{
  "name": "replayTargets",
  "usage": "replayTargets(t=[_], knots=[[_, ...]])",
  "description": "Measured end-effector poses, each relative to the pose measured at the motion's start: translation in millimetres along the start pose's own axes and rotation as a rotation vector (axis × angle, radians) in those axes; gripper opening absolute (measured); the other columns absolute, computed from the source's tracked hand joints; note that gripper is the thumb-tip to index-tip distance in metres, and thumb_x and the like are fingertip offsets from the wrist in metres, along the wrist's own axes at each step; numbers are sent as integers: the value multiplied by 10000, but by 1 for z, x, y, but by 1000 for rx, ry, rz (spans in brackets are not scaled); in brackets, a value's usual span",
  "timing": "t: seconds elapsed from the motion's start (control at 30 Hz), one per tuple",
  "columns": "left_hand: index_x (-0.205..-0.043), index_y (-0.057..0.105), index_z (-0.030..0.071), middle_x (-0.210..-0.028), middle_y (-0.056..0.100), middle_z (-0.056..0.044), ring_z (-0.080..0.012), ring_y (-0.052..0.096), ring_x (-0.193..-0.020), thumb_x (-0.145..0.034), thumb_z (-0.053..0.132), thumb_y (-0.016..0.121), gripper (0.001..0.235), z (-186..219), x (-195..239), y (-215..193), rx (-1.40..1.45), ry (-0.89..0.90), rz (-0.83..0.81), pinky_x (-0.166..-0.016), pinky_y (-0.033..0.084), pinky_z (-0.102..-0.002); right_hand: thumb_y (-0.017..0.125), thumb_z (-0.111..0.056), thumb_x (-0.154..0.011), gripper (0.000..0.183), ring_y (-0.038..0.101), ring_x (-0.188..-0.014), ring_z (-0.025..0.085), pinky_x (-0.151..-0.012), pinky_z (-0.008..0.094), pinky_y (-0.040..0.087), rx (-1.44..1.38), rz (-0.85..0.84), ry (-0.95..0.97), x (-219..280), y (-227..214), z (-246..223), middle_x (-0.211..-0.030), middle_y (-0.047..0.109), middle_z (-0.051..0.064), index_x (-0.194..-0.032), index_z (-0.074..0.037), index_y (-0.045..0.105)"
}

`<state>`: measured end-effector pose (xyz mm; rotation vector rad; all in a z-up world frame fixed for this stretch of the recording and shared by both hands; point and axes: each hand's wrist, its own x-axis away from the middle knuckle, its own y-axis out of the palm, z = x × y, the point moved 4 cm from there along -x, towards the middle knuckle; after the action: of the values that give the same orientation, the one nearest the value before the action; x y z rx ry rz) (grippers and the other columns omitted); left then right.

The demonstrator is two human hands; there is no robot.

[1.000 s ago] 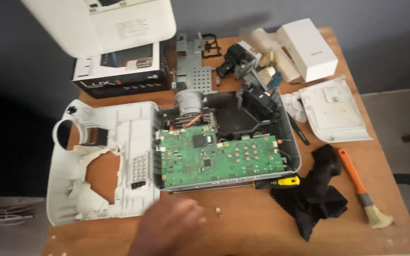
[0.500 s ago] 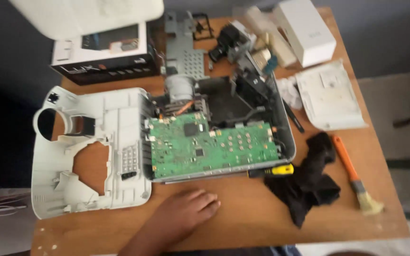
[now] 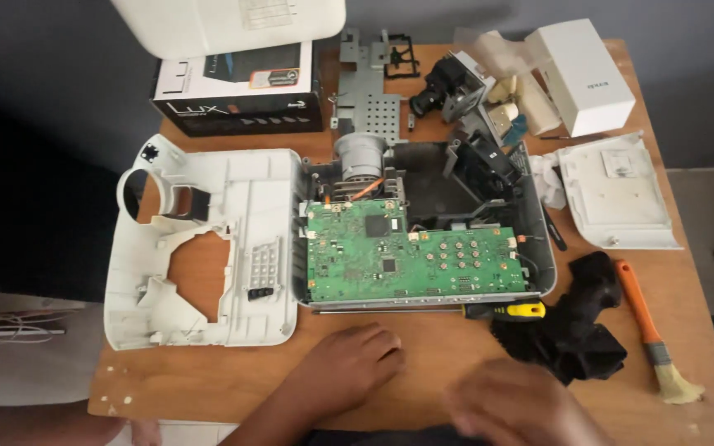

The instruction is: The person uses a screwdriver to remove screws from a circuit board inside a disassembled electronic device. They then use their fingers to disconnect a small orange cable from the board.

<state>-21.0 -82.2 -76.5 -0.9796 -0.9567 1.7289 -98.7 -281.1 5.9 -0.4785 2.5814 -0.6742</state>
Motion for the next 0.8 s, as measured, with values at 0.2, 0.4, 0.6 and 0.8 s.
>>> replayTargets(t=[0.2,0.4,0.6,0.8], knots=[[-910,628,73,-913,576,-111,-314,576,-841,-892,118,591,61,1,1,-1,-59,-43,120,-681,493,-420,655,-186,-957,125,702,-979,224,-880,347,539,373,36,69,14,65,74,-1079,753,21,-1041,-135,733],[-1034,652,41,-929,608,-123,-335,589,-846,-869,116,591,191,-2,7,10,-7,-92,214,-752,501,-447,691,-160,-903,159,716,-936,234,-877,348,541,426,117,133,3,75,76,-1022,753,48,-1053,-108,701],[-991,621,14,-943,647,-142,-357,613,-868,-876,75,600,132,3,12,5,116,-142,278,-815,506,-453,748,-107,-818,141,706,-756,203,-707,329,527,338,186,245,4,90,86,-825,723,-1,-897,-157,643],[-973,593,63,-866,634,-148,-365,595,-811,-897,92,619,86,1,16,7,103,-191,291,-721,488,-467,723,-65,-796,177,768,-806,154,-742,280,564,275,229,316,-1,88,81,-882,790,-33,-939,-165,697]])
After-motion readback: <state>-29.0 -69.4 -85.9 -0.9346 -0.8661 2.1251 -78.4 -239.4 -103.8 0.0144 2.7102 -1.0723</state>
